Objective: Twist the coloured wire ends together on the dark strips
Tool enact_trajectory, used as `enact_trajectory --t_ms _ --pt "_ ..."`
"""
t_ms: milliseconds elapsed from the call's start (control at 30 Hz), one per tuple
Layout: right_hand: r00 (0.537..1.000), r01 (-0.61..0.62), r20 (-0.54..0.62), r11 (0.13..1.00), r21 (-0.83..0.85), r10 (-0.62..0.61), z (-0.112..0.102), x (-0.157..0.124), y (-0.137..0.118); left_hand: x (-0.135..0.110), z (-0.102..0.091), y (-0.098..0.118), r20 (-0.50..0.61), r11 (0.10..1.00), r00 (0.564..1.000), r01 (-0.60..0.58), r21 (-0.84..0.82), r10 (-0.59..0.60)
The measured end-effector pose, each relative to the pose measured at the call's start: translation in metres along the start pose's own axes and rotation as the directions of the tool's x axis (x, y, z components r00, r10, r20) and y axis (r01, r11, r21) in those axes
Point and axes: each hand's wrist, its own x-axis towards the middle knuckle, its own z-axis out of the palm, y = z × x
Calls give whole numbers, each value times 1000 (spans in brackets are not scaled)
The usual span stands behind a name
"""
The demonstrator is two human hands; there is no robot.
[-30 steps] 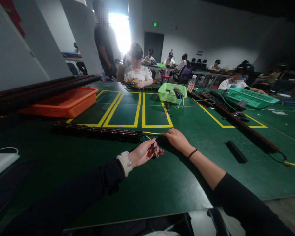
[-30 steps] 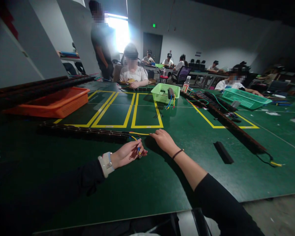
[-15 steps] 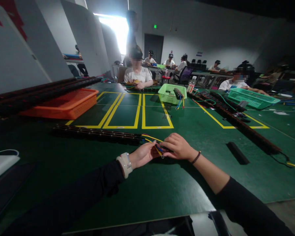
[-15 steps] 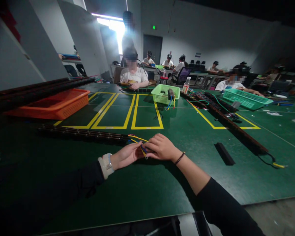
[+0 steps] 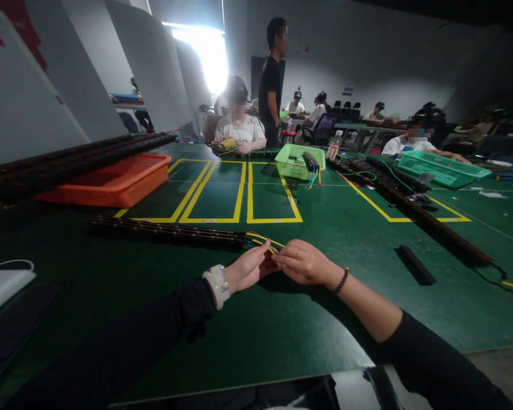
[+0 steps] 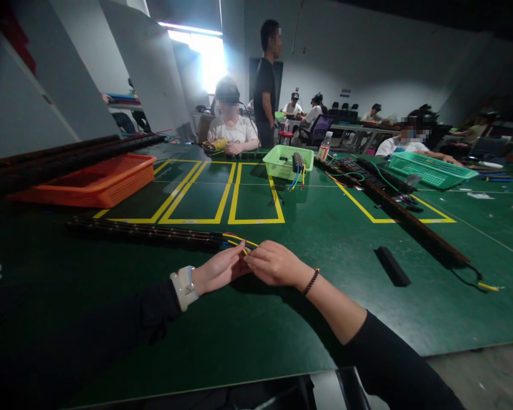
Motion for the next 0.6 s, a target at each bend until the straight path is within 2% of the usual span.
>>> enact_trajectory --t_ms 67,200,300,367,467,533,600 --pt "982 -165 -65 977 137 175 3 1 -3 0 0 0 -7 1000 1000 -17 15 17" --pt "892 -405 -65 854 327 448 6 3 -3 0 1 -2 4 997 998 -69 27 69" --pt "820 -508 -91 793 337 565 7 2 3 -1 3 -2 -2 995 996 -88 50 88" --pt "794 -551 -107 782 291 599 10 0 8 -3 4 -1 -25 994 997 -72 79 74" --pt "795 -575 -109 799 175 596 14 -3 14 -4 4 1 -53 994 997 -47 98 53" --pt "819 -562 -87 824 78 567 17 -4 16 -4 3 1 -60 994 996 -53 93 59" --pt "857 -515 -14 857 -24 515 18 -5 17 -3 2 1 -54 994 996 -67 87 72"
